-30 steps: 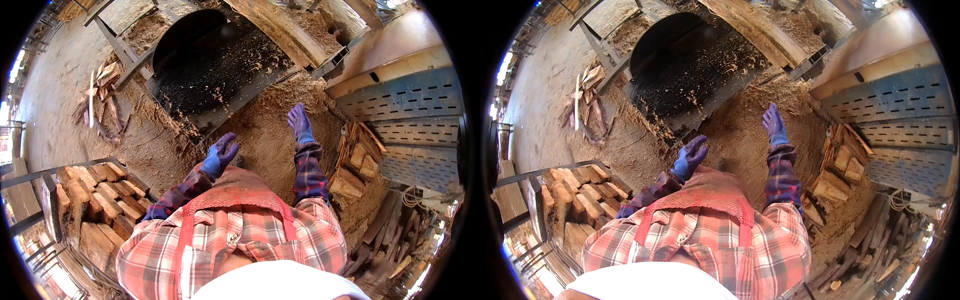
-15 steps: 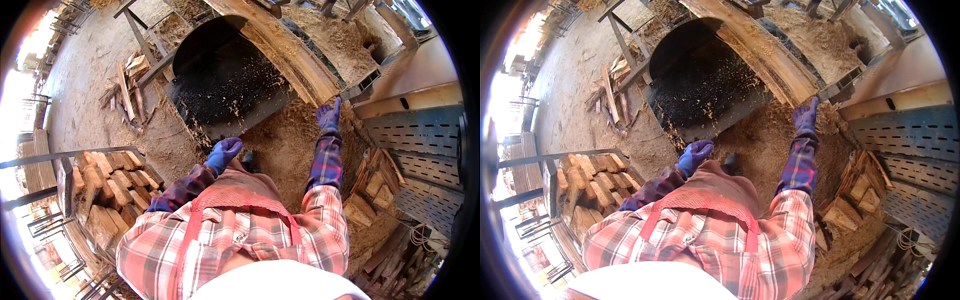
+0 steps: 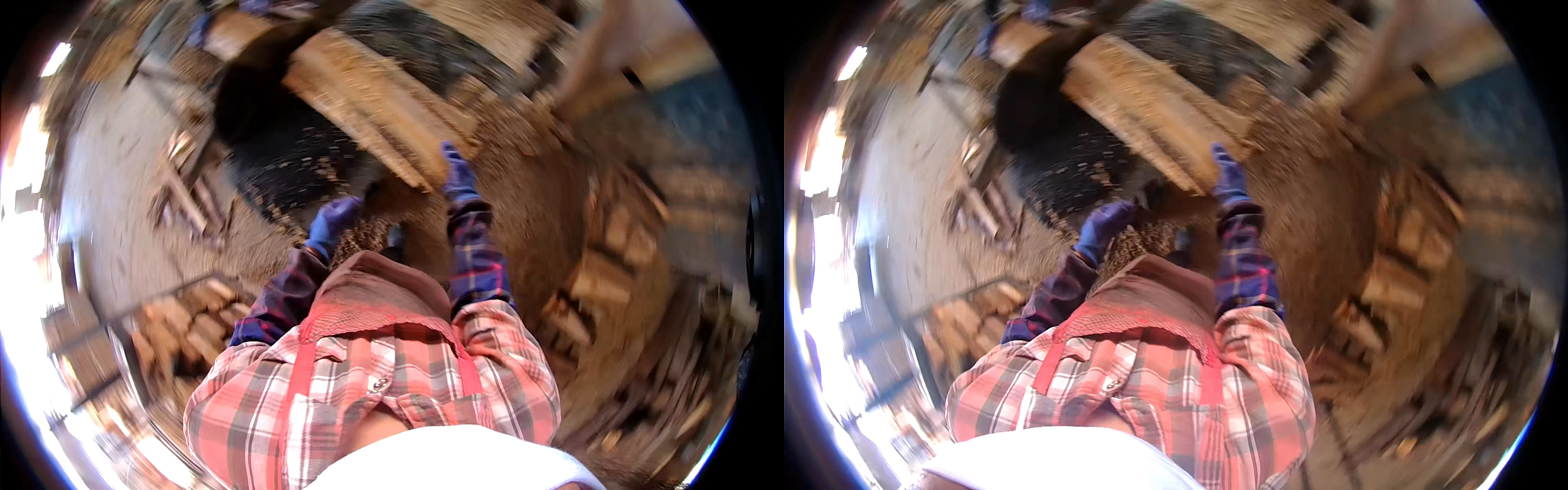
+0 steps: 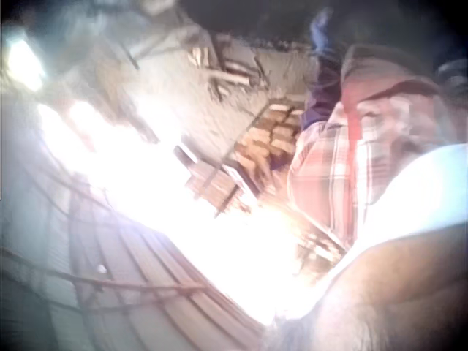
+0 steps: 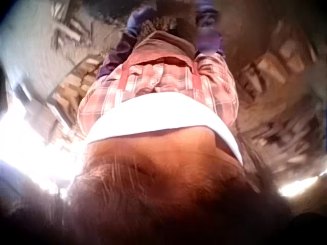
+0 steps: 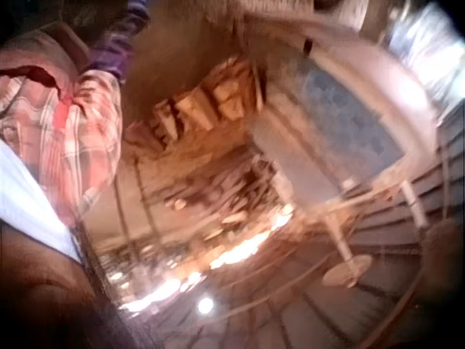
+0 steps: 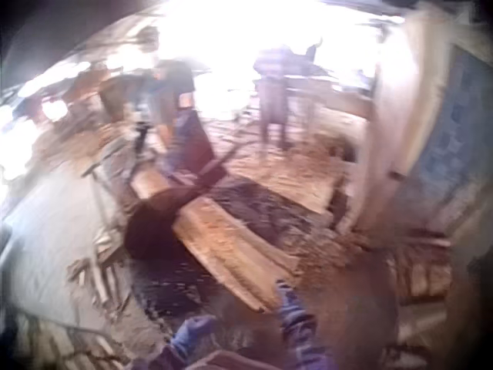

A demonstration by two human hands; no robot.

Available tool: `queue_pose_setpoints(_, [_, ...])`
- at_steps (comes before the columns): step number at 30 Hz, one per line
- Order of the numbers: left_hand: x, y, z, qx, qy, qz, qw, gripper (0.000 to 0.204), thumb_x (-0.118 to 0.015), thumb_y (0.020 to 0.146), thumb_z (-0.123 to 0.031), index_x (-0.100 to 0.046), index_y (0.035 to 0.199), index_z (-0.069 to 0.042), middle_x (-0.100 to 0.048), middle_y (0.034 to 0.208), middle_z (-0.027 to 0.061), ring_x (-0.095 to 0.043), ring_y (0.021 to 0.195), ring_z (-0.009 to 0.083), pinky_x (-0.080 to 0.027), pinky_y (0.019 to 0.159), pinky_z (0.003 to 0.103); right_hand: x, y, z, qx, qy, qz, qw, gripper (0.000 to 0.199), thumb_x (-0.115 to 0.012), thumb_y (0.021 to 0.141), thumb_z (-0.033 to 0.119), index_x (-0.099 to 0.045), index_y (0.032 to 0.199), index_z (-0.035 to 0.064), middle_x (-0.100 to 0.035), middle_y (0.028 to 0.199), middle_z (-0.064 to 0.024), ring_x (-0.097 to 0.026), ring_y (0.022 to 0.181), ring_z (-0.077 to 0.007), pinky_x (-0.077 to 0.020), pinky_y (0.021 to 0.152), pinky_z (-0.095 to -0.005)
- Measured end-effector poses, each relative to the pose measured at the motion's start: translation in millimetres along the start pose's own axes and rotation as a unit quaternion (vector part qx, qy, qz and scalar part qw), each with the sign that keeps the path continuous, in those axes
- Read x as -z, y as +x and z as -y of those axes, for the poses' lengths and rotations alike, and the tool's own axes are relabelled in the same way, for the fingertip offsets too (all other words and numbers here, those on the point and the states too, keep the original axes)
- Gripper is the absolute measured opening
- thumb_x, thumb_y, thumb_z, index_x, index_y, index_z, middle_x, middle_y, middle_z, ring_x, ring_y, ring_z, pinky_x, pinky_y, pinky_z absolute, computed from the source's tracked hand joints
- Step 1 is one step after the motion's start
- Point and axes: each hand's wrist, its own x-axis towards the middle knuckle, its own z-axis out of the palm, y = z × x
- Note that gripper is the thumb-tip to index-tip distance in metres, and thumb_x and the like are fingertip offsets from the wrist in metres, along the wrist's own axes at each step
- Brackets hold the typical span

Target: The person repeatedly picks up processed lumber planks from a pile near a sawmill machine and stacks them into a neat pile. The worker wears blue gloves and a plaid shirt, handling the wood by hand to organize the output.

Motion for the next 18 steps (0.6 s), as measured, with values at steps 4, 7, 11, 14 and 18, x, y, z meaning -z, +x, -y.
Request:
queue_pose_setpoints(4, [-49, 68, 16, 0.266, -0.4, -0.05, 0.876, 0.06, -0.045, 0.082, -0.049, -0.044, 0.128, -0.01, -0.051, 0.123, 0.0125, -0.049, 0.111, 0.0235, -0.038, 0.094, 0.034, 67, -134, -15, -0.262, 0.511, -0.152, 0.804, 0.032, -0.058, 0.084, 0.021, -0.06, 0.108, -0.0002, -0.06, 0.112, -0.0089, -0.054, 0.107, -0.0188, -0.0393, 0.095, -0.0294])
queue_pose_setpoints(7, [-135, 100, 31, 0.285, -0.357, -0.035, 0.889, 0.062, -0.043, 0.081, -0.053, -0.041, 0.129, -0.014, -0.045, 0.128, 0.0111, -0.044, 0.115, 0.0253, -0.034, 0.096, 0.041, 132, -274, -32, -0.278, 0.555, -0.212, 0.755, 0.032, -0.06, 0.084, 0.022, -0.062, 0.107, 0.0, -0.062, 0.107, -0.0054, -0.056, 0.1, -0.0164, -0.0401, 0.093, -0.0288])
queue_pose_setpoints(11, [-310, 100, 32, 0.294, -0.336, 0.092, 0.89, 0.066, -0.041, 0.079, -0.058, -0.038, 0.132, -0.019, -0.038, 0.135, 0.0093, -0.037, 0.12, 0.0277, -0.029, 0.099, 0.05, 170, -443, -12, -0.343, 0.517, -0.411, 0.668, 0.037, -0.058, 0.086, 0.026, -0.059, 0.111, -0.0004, -0.058, 0.115, -0.008, -0.052, 0.109, -0.0184, -0.0365, 0.098, -0.0295])
queue_pose_setpoints(14, [-467, 78, 14, 0.283, -0.224, 0.213, 0.908, 0.064, -0.045, 0.078, -0.056, -0.045, 0.125, -0.014, -0.046, 0.128, 0.0084, -0.044, 0.112, 0.0296, -0.036, 0.094, 0.047, 178, -529, 19, -0.36, 0.453, -0.607, 0.545, 0.042, -0.058, 0.086, 0.026, -0.054, 0.116, -0.0022, -0.054, 0.12, -0.0092, -0.051, 0.111, -0.0199, -0.0362, 0.099, -0.0306])
queue_pose_setpoints(18, [-613, 64, 2, 0.11, -0.088, 0.409, 0.902, 0.056, -0.049, 0.086, -0.046, -0.045, 0.124, -0.005, -0.053, 0.117, 0.0159, -0.056, 0.102, 0.0292, -0.046, 0.085, 0.04, 193, -567, 6, -0.193, 0.524, -0.734, 0.387, 0.046, -0.059, 0.085, 0.029, -0.052, 0.119, -0.0021, -0.055, 0.119, -0.0073, -0.052, 0.109, -0.0187, -0.0381, 0.097, -0.0306])
